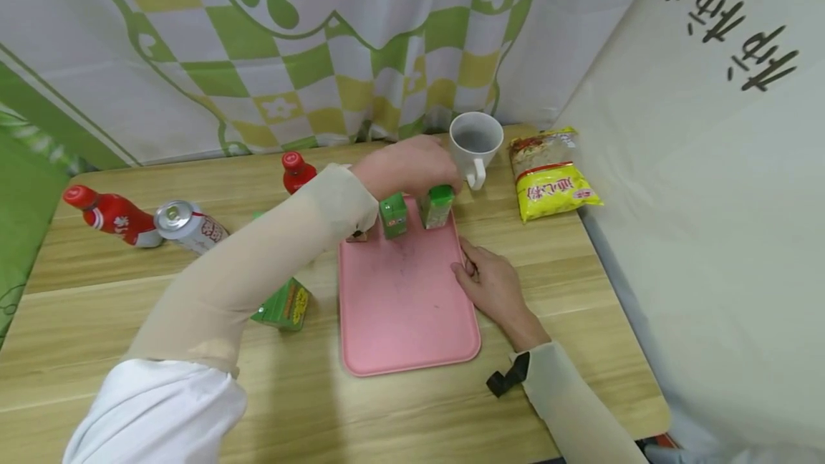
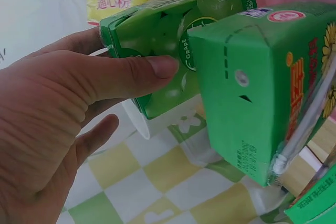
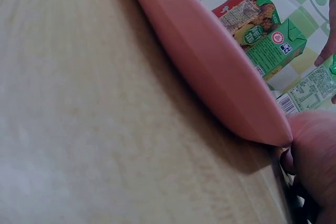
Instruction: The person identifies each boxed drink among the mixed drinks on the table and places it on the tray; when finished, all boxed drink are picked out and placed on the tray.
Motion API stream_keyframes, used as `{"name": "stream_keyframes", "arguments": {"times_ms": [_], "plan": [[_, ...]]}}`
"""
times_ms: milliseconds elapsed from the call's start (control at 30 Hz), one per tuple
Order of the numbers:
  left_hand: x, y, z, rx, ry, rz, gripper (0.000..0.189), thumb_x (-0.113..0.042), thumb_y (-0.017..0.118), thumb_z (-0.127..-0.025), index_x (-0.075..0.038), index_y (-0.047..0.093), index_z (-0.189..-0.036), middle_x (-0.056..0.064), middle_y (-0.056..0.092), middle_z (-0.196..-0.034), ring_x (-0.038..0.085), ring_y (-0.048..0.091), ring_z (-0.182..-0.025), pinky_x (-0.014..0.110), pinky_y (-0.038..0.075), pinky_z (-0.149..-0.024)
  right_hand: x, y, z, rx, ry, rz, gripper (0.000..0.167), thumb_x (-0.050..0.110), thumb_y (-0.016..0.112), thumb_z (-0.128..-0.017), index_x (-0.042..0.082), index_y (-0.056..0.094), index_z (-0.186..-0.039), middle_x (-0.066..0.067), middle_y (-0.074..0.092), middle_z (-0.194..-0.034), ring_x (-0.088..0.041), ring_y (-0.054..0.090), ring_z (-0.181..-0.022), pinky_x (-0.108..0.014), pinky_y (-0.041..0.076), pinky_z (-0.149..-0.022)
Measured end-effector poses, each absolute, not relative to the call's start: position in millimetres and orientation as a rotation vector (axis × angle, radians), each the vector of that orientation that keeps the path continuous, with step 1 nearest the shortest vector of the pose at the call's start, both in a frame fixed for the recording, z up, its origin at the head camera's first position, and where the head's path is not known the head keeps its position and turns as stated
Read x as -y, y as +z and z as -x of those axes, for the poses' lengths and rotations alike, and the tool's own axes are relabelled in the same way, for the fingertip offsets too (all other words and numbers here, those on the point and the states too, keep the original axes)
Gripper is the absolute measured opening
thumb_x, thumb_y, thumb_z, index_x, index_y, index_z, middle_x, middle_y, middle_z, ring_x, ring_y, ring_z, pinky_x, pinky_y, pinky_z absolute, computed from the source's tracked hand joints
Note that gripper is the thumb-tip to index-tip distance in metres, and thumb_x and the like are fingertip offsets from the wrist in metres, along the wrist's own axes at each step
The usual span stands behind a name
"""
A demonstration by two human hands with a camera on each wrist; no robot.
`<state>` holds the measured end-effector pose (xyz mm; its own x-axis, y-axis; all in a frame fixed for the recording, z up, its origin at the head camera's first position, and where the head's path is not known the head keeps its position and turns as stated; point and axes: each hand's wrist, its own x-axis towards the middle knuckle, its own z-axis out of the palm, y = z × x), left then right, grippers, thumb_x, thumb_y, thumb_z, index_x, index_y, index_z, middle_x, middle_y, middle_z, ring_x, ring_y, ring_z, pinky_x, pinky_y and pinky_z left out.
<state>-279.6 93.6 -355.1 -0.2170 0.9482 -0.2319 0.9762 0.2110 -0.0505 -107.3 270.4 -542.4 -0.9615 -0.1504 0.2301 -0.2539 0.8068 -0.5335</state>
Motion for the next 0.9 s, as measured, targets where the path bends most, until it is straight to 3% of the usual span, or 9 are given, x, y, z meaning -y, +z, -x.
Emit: {"name": "stream_keyframes", "arguments": {"times_ms": [133, 333, 900], "plan": [[-94.5, -358.5, 281.2, -2.336, -0.307, -1.861, 0.037, 0.005, 0.076, -0.081, -0.025, 0.076, -0.103, -0.008, 0.073, -0.099, 0.021, 0.064, -0.092, 0.046, 0.042, -0.096, -270.1, -541.5, 107.0, 2.805, 0.870, -0.322, 0.050, 0.030, 0.067, -0.097, 0.007, 0.060, -0.142, 0.007, 0.051, -0.073, -0.012, 0.045, -0.060, -0.032, 0.036, -0.052], [-96.1, -361.8, 283.8, -2.308, -0.294, -1.901, 0.033, 0.008, 0.075, -0.078, -0.023, 0.074, -0.092, -0.006, 0.072, -0.088, 0.017, 0.061, -0.084, 0.044, 0.042, -0.094, -269.8, -539.1, 106.3, 2.808, 0.874, -0.313, 0.050, 0.029, 0.067, -0.097, 0.006, 0.060, -0.142, 0.006, 0.051, -0.074, -0.013, 0.045, -0.060, -0.032, 0.036, -0.053], [-94.6, -373.5, 286.2, -2.319, -0.339, -1.913, 0.031, 0.006, 0.076, -0.082, -0.024, 0.073, -0.092, -0.005, 0.071, -0.086, 0.018, 0.061, -0.079, 0.043, 0.043, -0.091, -269.3, -539.7, 106.7, 2.818, 0.884, -0.310, 0.052, 0.029, 0.067, -0.097, 0.006, 0.059, -0.142, 0.007, 0.052, -0.074, -0.012, 0.045, -0.061, -0.031, 0.037, -0.054]]}}
